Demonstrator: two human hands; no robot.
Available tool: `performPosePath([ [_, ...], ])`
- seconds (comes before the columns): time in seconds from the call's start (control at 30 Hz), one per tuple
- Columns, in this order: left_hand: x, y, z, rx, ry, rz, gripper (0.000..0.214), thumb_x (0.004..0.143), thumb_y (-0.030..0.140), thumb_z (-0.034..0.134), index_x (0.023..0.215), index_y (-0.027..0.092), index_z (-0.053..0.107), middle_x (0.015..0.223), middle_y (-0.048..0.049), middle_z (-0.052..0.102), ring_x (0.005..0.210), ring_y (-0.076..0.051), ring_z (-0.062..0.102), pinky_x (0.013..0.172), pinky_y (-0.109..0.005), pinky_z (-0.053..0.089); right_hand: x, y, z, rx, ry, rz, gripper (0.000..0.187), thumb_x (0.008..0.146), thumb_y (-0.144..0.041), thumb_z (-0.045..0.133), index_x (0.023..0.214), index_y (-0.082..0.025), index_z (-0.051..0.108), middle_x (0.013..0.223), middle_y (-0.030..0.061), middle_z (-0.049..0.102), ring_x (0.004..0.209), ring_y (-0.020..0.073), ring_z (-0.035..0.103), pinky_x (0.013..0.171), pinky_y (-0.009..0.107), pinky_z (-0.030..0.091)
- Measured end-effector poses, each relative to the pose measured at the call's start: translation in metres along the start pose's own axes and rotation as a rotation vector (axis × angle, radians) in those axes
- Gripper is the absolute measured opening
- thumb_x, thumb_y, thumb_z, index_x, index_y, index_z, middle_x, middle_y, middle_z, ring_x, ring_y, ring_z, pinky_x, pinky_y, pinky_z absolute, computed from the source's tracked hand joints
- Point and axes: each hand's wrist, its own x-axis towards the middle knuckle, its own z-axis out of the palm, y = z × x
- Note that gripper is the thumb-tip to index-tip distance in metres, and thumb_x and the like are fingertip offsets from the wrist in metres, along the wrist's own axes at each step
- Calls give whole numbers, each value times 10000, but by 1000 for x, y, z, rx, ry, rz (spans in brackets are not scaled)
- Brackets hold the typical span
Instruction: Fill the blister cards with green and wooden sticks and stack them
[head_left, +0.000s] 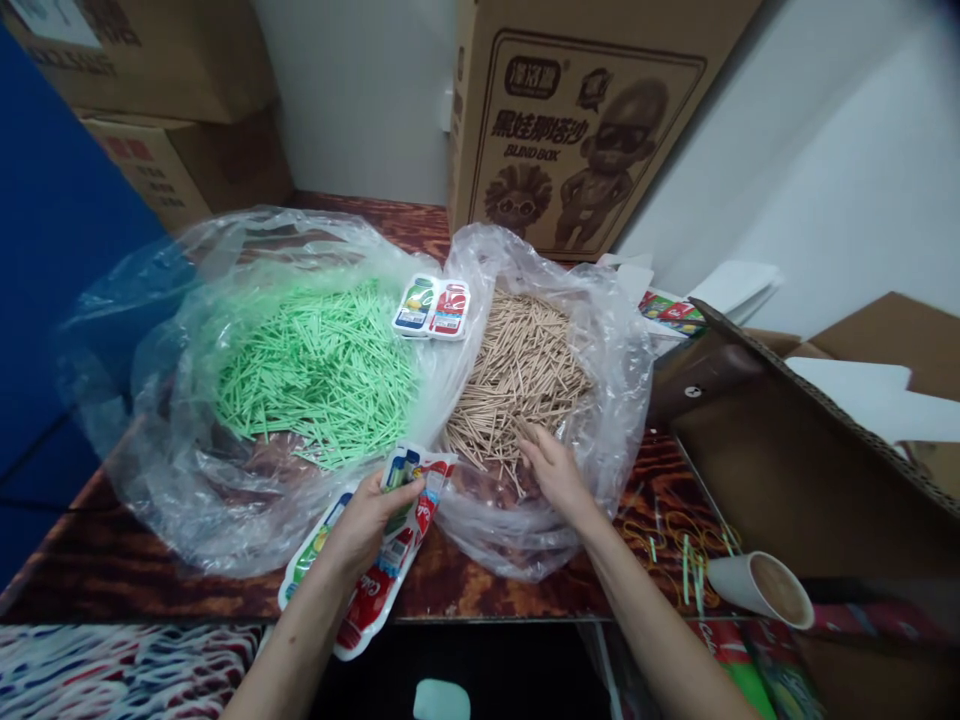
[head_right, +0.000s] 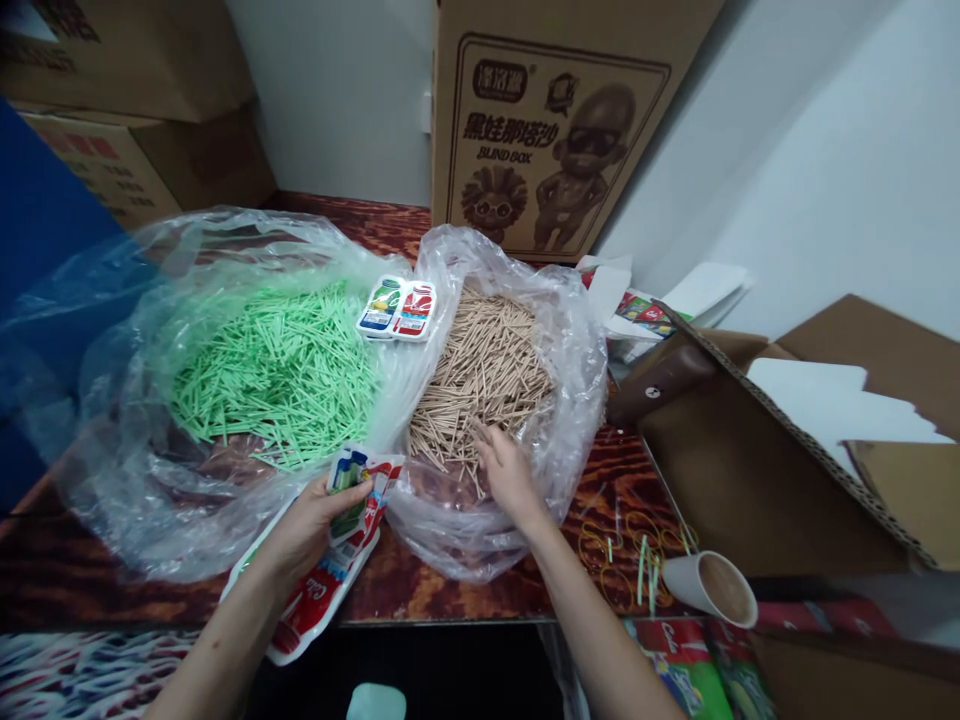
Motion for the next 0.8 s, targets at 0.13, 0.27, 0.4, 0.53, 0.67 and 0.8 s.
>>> performPosePath([
  [0.13, 0, 0, 0, 6, 12, -1, 268, 589, 271, 831, 738, 152, 643, 647, 11, 680, 525, -104, 590, 549, -209, 458, -14, 0, 6, -508, -147, -66, 193, 850, -90, 406, 928, -202, 542, 828, 64, 655, 722, 203, 589, 622, 286, 371],
  [0.27, -1, 0, 0, 9, 4, -10, 265, 594, 276, 827, 743, 142, 653, 654, -3, 684, 528, -108, 596, 550, -215, 464, -19, -3, 14, -796, -236, -96, 210, 840, -55, 429, 969, -178, 541, 873, 108, 667, 765, 226, 621, 617, 289, 359],
  [0.4, -2, 0, -1, -2, -8, -2, 247, 599, 266, 823, 728, 147, 648, 638, 10, 670, 513, -98, 582, 549, -212, 462, -13, -3, 17, -783, -198, -111, 191, 875, -87, 402, 901, -192, 559, 841, 76, 670, 751, 208, 618, 614, 274, 348],
  [0.53, -3, 0, -2, 7, -8, -1, 248, 616, 281, 813, 749, 142, 657, 667, -4, 680, 537, -108, 594, 558, -218, 464, 0, 4, 11, -477, -100, -1, 170, 863, -133, 419, 798, -196, 563, 770, 48, 652, 724, 197, 590, 632, 280, 371],
  [0.67, -4, -2, -4, 15, -6, 0, 252, 614, 282, 814, 764, 144, 665, 687, -8, 689, 557, -110, 598, 571, -214, 460, 7, 4, 2, 206, -89, 137, 175, 832, -325, 535, 716, -196, 556, 668, 1, 613, 667, 164, 559, 622, 273, 416],
  [0.8, -8, -1, -3, 28, -17, 17, 237, 613, 269, 813, 760, 147, 671, 643, 4, 670, 529, -108, 580, 562, -215, 445, -5, -14, 6, 809, -337, 386, 306, 748, -455, 666, 719, -173, 553, 638, -7, 600, 556, 123, 547, 539, 252, 431],
])
